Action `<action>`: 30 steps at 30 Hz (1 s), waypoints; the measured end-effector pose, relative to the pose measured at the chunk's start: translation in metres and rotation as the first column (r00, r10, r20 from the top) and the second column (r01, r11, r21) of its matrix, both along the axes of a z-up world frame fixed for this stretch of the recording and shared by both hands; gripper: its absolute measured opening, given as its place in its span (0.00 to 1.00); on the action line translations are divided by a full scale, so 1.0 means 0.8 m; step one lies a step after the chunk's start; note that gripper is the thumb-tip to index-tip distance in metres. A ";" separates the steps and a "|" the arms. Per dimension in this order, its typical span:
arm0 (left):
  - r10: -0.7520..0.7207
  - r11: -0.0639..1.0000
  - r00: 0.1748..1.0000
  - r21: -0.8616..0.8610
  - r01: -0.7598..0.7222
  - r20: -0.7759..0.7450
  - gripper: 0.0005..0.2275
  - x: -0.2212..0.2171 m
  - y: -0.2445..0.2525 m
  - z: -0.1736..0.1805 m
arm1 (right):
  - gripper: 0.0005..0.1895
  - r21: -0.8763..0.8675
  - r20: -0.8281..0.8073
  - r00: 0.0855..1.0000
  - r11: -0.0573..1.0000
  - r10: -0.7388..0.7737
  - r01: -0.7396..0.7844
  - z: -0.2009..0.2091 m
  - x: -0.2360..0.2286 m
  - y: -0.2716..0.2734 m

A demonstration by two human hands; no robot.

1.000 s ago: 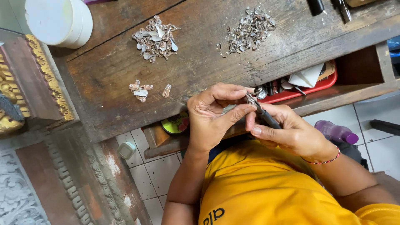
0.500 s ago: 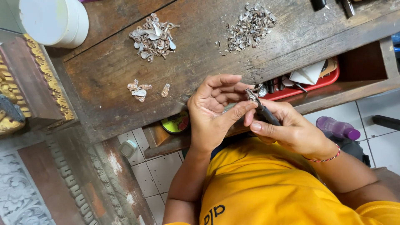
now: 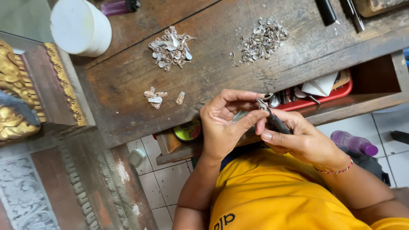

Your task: Attaching small metal jump rings to jewelry components using pliers at a workbench.

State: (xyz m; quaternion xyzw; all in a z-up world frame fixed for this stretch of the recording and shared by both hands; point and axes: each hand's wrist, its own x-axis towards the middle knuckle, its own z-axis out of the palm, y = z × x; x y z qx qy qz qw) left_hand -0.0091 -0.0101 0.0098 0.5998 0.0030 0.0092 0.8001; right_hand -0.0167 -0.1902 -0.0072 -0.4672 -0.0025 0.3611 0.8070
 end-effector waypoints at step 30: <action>0.056 0.985 0.996 -0.167 -0.044 0.069 0.22 0.007 -0.030 -0.008 | 0.11 -0.002 0.223 0.975 1.000 -0.005 0.005 -0.013 0.010 -0.003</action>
